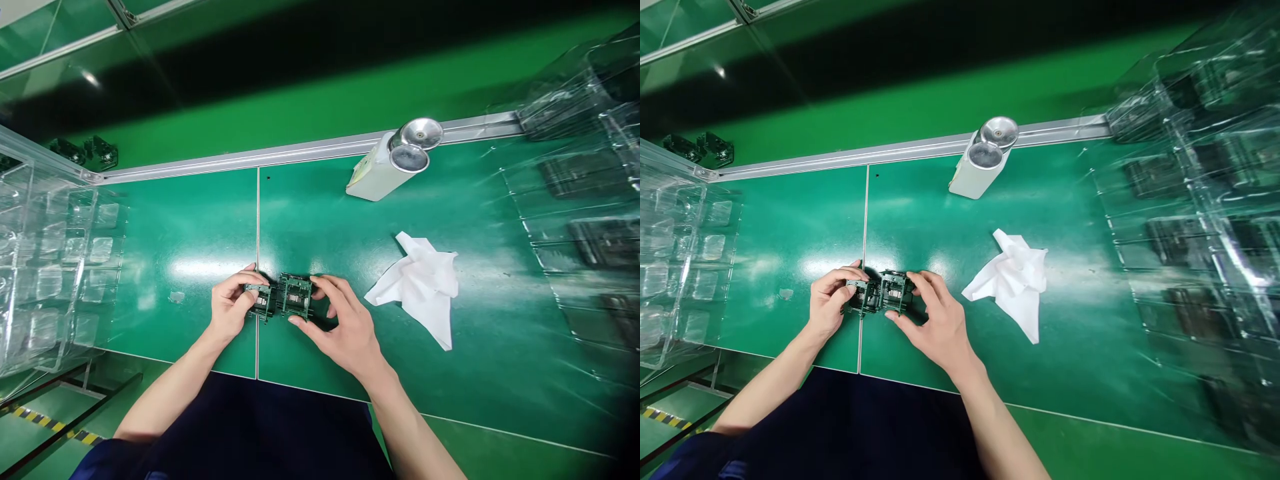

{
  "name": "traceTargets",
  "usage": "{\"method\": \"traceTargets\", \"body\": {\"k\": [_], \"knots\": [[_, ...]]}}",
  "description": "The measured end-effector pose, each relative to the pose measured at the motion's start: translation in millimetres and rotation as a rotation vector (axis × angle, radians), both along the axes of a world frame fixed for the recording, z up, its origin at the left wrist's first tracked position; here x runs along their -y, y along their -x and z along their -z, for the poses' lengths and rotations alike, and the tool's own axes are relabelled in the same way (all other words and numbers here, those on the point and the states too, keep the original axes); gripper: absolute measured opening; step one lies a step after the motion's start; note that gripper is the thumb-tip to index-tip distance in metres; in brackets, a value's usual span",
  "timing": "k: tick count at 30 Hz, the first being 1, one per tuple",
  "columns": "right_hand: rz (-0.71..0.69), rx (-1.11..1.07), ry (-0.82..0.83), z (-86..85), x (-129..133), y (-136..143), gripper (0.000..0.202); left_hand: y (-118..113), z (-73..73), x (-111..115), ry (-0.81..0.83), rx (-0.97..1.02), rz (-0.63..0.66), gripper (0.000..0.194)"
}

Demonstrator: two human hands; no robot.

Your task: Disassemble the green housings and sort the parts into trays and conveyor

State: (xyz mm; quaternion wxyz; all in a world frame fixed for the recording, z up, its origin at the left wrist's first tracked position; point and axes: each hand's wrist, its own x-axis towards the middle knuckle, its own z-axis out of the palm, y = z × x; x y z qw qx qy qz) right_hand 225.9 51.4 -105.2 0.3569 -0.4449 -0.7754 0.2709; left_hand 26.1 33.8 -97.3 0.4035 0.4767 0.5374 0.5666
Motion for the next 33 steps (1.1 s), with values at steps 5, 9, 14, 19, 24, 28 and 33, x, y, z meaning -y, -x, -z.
{"method": "traceTargets", "body": {"k": [5, 9, 14, 19, 24, 28, 33], "knots": [[0.009, -0.041, 0.018, -9.4, 2.4, -2.9, 0.045, 6.1, -10.0, 2.0, 0.06, -0.059, 0.107, 0.013], [0.021, -0.033, -0.02, -28.0, 6.8, -7.4, 0.046, 10.6, -32.8, 3.0, 0.055, -0.201, 0.186, 0.035], [0.021, -0.059, -0.141, -50.4, 9.4, -5.7, 0.052, -8.6, -70.7, 0.6, 0.012, -0.147, 0.359, 0.042], [0.066, -0.083, -0.189, -59.4, 11.5, -2.4, 0.054, -37.8, -85.1, -2.3, 0.076, 0.017, 0.319, 0.023], [0.089, -0.074, -0.254, -57.8, 12.7, -3.5, 0.054, -48.0, -78.7, -3.5, 0.064, 0.102, 0.227, 0.011], [0.08, -0.043, -0.262, -54.4, 13.6, -4.1, 0.054, -46.5, -76.1, -3.1, 0.077, 0.135, 0.209, 0.01], [0.087, -0.006, -0.301, -50.4, 17.4, -3.9, 0.057, -42.4, -77.3, -4.8, 0.185, 0.17, 0.218, 0.005]]}}
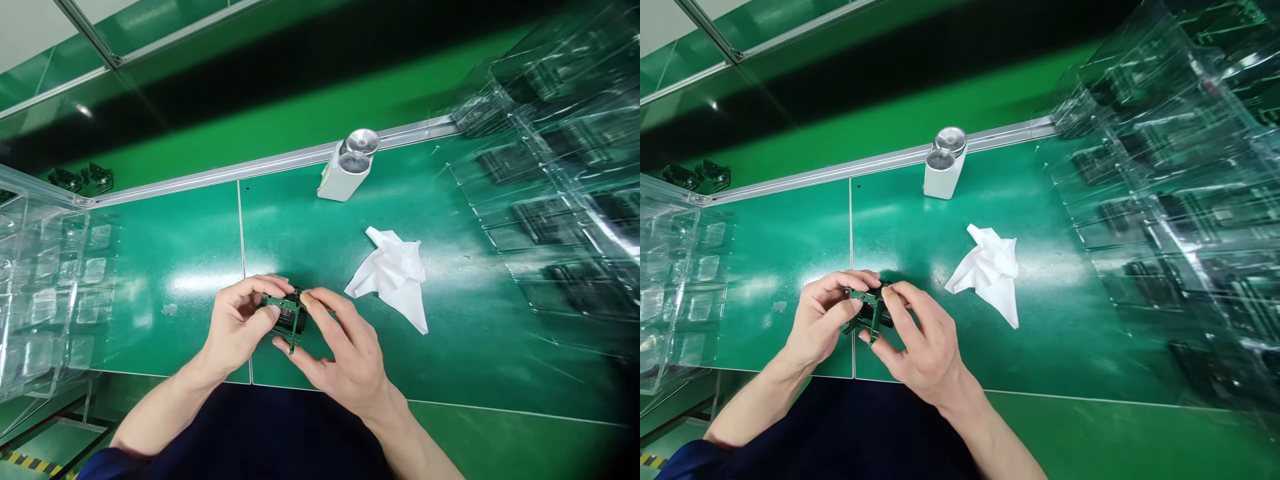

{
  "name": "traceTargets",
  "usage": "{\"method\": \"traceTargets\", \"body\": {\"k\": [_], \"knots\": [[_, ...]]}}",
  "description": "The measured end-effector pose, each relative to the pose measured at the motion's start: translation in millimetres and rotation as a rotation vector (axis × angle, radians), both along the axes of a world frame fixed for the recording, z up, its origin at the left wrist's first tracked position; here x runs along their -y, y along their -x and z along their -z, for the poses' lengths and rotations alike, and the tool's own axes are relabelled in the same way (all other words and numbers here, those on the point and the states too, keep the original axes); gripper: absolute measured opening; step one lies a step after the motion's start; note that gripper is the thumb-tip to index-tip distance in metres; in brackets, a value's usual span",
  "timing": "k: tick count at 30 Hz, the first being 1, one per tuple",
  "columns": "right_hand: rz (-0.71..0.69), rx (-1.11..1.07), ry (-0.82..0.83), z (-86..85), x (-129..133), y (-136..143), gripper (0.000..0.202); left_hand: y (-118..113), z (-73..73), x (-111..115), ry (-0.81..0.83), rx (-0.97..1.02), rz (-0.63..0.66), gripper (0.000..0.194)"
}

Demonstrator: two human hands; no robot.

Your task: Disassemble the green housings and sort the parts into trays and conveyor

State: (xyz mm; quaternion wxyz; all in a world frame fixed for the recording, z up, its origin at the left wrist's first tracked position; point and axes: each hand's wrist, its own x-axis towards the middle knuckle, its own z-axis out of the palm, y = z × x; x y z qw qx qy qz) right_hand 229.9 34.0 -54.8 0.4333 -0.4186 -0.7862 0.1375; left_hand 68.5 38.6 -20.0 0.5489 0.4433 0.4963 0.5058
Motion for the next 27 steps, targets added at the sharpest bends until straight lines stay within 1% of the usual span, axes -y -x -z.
{"method": "traceTargets", "body": {"k": [4, 6, 10, 16, 19, 22, 23, 25, 27], "knots": [[0.015, -0.057, 0.066, -1.8, 1.0, 1.2, 0.055, 1.5, -1.5, -0.7, 0.032, 0.05, 0.057, 0.009], [0.017, -0.065, 0.075, -3.3, 0.4, 2.2, 0.053, 1.5, -1.6, 0.0, 0.024, 0.061, 0.054, 0.011], [0.015, -0.065, 0.04, -3.1, -0.4, 4.9, 0.052, 1.5, 0.4, 1.9, 0.018, 0.062, 0.024, 0.012], [0.031, -0.028, -0.013, -1.1, 4.4, 7.2, 0.052, 1.5, 3.3, 2.8, 0.073, 0.102, 0.0, 0.008], [0.002, -0.052, 0.004, -2.9, 3.8, 5.8, 0.051, 3.8, -0.7, 2.3, 0.064, 0.092, 0.05, 0.01], [-0.047, -0.075, 0.059, -2.7, -3.0, -0.4, 0.048, 18.1, -6.7, 0.5, -0.022, 0.016, 0.162, 0.022], [-0.055, -0.067, 0.076, -1.2, -6.0, -3.9, 0.047, 26.5, -7.5, -0.1, -0.077, -0.027, 0.173, 0.026], [-0.055, -0.025, 0.113, 4.5, -11.8, -11.8, 0.044, 47.8, -5.6, -0.5, -0.194, -0.139, 0.149, 0.035], [-0.048, 0.029, 0.161, 13.5, -15.0, -18.4, 0.041, 70.8, 2.1, 0.9, -0.244, -0.277, 0.139, 0.047]]}}
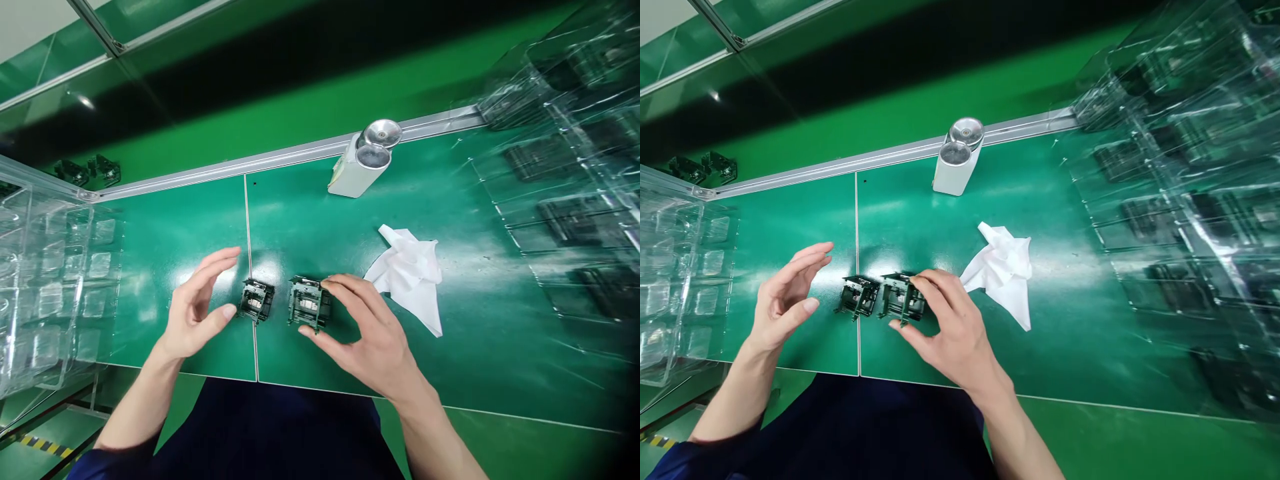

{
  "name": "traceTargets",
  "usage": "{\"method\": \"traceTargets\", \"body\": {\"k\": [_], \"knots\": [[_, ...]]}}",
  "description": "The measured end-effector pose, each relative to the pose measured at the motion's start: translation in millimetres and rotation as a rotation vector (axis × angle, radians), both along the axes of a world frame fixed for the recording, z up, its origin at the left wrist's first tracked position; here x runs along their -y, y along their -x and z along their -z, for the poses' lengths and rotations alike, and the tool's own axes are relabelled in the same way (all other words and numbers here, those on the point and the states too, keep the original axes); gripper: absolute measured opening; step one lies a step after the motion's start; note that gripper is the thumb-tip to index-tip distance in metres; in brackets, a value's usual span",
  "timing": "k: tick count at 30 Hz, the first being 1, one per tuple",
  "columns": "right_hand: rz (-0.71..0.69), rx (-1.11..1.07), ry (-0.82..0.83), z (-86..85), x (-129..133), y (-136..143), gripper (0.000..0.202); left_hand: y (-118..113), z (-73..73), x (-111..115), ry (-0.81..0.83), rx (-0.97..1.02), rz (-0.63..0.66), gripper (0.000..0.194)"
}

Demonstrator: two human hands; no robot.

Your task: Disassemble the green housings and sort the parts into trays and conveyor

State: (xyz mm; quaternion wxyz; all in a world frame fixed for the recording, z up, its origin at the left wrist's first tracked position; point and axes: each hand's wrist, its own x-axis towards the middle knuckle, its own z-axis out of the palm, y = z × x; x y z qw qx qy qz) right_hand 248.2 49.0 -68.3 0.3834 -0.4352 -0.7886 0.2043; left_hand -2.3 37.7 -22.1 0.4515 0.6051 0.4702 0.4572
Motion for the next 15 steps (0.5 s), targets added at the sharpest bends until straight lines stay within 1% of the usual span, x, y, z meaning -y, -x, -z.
{"method": "traceTargets", "body": {"k": [2, 4, 5, 7, 10, 13, 15], "knots": [[-0.006, 0.033, 0.054, 10.0, 0.3, -1.7, 0.04, 18.7, 11.9, 2.8, 0.066, -0.168, 0.043, 0.063], [-0.025, 0.039, 0.111, 18.1, 3.2, 2.9, 0.043, 29.5, 25.2, 6.1, 0.162, -0.323, 0.116, 0.075], [-0.038, 0.036, 0.132, 20.7, 5.0, 7.2, 0.045, 31.8, 31.2, 7.6, 0.191, -0.374, 0.151, 0.077], [-0.05, 0.026, 0.143, 23.0, 8.4, 17.4, 0.046, 32.0, 40.6, 9.9, 0.194, -0.405, 0.208, 0.078], [-0.04, 0.016, 0.114, 21.9, 11.8, 29.3, 0.046, 27.8, 47.1, 11.8, 0.149, -0.394, 0.242, 0.082], [-0.042, 0.028, 0.104, 20.8, 13.8, 31.8, 0.046, 23.3, 48.1, 13.6, 0.123, -0.444, 0.235, 0.09], [-0.042, 0.043, 0.102, 21.6, 14.6, 30.3, 0.047, 20.0, 47.6, 14.7, 0.115, -0.494, 0.205, 0.083]]}}
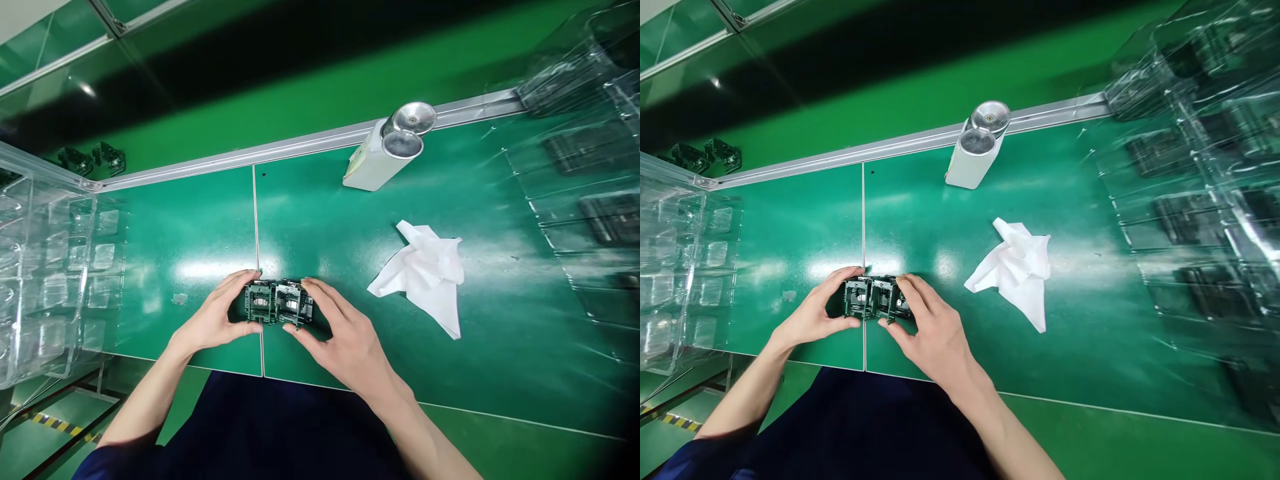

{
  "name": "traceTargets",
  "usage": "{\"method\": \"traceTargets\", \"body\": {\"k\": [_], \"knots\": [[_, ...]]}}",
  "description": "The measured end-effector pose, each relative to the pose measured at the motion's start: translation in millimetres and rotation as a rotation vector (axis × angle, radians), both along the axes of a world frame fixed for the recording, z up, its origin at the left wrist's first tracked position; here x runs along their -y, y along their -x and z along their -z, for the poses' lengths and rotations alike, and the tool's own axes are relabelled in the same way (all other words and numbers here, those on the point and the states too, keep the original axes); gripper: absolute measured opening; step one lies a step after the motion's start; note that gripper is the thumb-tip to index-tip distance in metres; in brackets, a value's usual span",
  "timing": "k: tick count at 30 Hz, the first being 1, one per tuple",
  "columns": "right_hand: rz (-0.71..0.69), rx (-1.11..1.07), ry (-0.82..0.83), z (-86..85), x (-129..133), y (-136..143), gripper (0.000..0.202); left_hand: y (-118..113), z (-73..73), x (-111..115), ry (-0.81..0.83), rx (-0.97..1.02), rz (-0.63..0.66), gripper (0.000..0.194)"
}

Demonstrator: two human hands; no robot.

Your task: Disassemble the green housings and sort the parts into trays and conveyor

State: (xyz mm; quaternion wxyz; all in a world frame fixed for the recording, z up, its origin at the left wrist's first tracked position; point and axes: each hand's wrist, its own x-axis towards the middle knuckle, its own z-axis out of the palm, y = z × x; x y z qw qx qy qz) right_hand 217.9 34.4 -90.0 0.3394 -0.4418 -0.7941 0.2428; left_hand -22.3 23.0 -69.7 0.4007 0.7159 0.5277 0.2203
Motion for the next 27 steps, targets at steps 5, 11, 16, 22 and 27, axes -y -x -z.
{"method": "traceTargets", "body": {"k": [5, 11, 16, 22, 27], "knots": [[0.028, 0.039, -0.057, -3.4, 0.2, -1.0, 0.043, -5.5, -2.0, 0.2, 0.031, 0.005, -0.052, 0.07], [-0.007, 0.246, -0.24, -47.8, 0.7, 5.6, 0.041, -6.0, 3.5, 0.1, 0.224, 0.377, -0.058, 0.068], [-0.071, 0.346, -0.268, -83.1, 1.2, 8.2, 0.039, -11.2, 11.2, 3.5, 0.227, 0.668, -0.065, 0.066], [-0.079, 0.303, -0.268, -82.6, -0.6, 6.3, 0.035, -12.2, 8.3, 7.1, 0.189, 0.645, -0.079, 0.069], [-0.058, 0.146, -0.188, -69.3, 0.3, 5.4, 0.037, -10.6, -3.8, 7.9, 0.112, 0.481, -0.092, 0.066]]}}
